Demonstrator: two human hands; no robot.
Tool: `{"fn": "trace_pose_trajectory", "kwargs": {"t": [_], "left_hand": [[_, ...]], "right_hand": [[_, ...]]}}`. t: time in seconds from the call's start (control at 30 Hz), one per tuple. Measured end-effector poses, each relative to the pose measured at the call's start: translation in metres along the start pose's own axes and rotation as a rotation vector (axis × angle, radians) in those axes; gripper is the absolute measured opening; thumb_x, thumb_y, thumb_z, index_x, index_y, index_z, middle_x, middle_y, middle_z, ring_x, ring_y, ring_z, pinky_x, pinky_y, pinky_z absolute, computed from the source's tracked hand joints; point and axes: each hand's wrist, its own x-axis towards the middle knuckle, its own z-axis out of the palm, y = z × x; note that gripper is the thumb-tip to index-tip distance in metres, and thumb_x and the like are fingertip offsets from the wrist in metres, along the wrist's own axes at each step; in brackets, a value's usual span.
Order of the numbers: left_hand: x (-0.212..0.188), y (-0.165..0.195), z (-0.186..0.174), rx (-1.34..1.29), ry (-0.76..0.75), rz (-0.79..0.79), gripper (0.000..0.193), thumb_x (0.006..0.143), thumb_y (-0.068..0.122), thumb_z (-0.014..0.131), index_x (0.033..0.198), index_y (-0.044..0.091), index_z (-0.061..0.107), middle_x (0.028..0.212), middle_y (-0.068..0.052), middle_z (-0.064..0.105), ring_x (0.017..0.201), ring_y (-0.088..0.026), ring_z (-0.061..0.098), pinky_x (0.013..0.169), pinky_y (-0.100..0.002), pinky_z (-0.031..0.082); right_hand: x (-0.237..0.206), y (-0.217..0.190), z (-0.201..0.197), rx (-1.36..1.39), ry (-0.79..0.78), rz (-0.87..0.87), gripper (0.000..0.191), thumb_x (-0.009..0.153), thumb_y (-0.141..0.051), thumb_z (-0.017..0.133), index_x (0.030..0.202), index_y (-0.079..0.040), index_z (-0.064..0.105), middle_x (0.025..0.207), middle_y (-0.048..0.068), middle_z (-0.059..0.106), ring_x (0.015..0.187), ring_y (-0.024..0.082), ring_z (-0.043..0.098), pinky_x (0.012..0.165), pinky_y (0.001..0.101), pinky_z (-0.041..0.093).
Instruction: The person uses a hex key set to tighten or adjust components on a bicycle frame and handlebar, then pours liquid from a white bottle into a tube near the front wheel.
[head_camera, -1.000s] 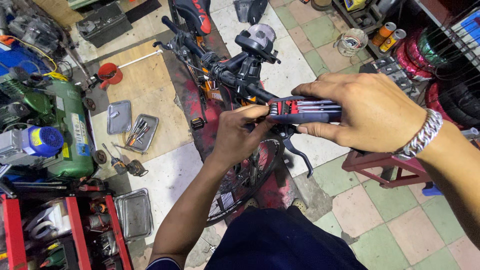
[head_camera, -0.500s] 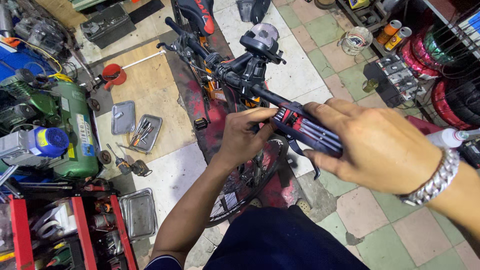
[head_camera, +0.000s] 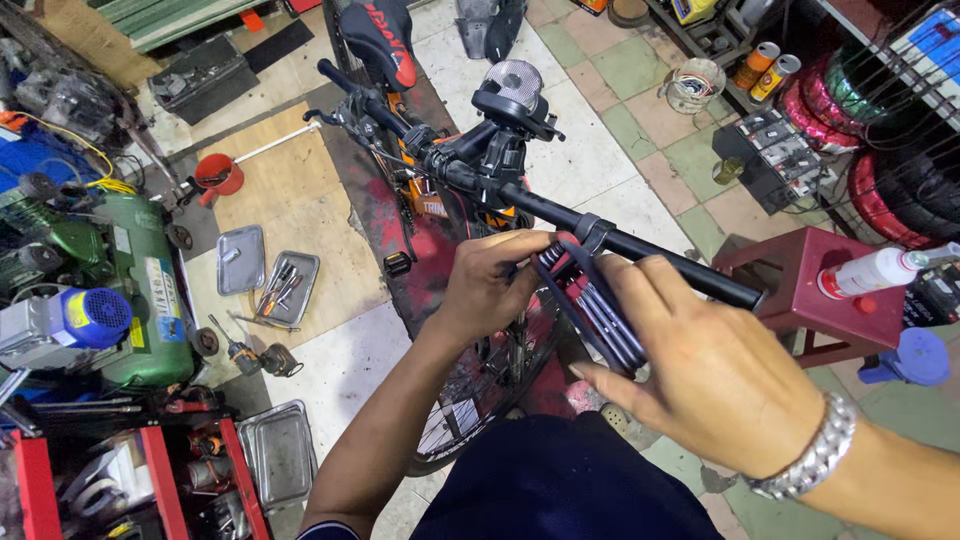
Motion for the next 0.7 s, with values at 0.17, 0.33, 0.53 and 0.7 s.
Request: {"fn": "trace_pose_trajectory", "kwargs": {"t": [0.17,0.33,0.53,0.7], "left_hand": [[0.001,0.002,0.001,0.002,0.023,0.039,0.025,0.092,-0.004,0.071,0.116,0.001,0.066,0.110,-0.017,0.074,0.096,-0.028,0.077,0.081,-0.032,0.060],[0.001,0.008,0.007,0.042,0.059,0.043,0.019,0.093,0.001,0.075,0.111,0.002,0.068,0.099,-0.014,0.074,0.083,-0.024,0.076,0.072,-0.031,0.058],[-0.004,0.018,0.019,0.070,0.163,0.000,0.014,0.095,0.002,0.075,0.107,0.003,0.069,0.091,-0.010,0.074,0.079,-0.020,0.075,0.069,-0.031,0.057],[-0.008,0.030,0.030,0.191,0.236,-0.040,0.009,0.095,0.003,0.074,0.104,0.004,0.072,0.086,-0.010,0.073,0.074,-0.020,0.073,0.067,-0.031,0.054]], "right_hand": [[0.013,0.026,-0.034,-0.148,0.099,-0.122,0.063,0.075,-0.035,0.080,0.132,-0.014,0.065,0.098,0.009,0.066,0.076,0.030,0.070,0.065,0.0411,0.056],[0.036,0.060,-0.048,0.063,0.147,-0.217,0.054,0.079,-0.024,0.079,0.130,-0.009,0.066,0.112,0.009,0.069,0.093,0.027,0.070,0.081,0.0366,0.057],[0.063,0.076,-0.045,0.128,0.145,-0.405,0.052,0.082,-0.014,0.075,0.131,-0.006,0.064,0.131,0.012,0.064,0.113,0.029,0.066,0.094,0.0377,0.053],[0.085,0.087,-0.049,0.193,0.121,-0.642,0.053,0.085,-0.013,0.073,0.135,0.001,0.060,0.136,0.017,0.061,0.122,0.033,0.062,0.101,0.0403,0.049]]}}
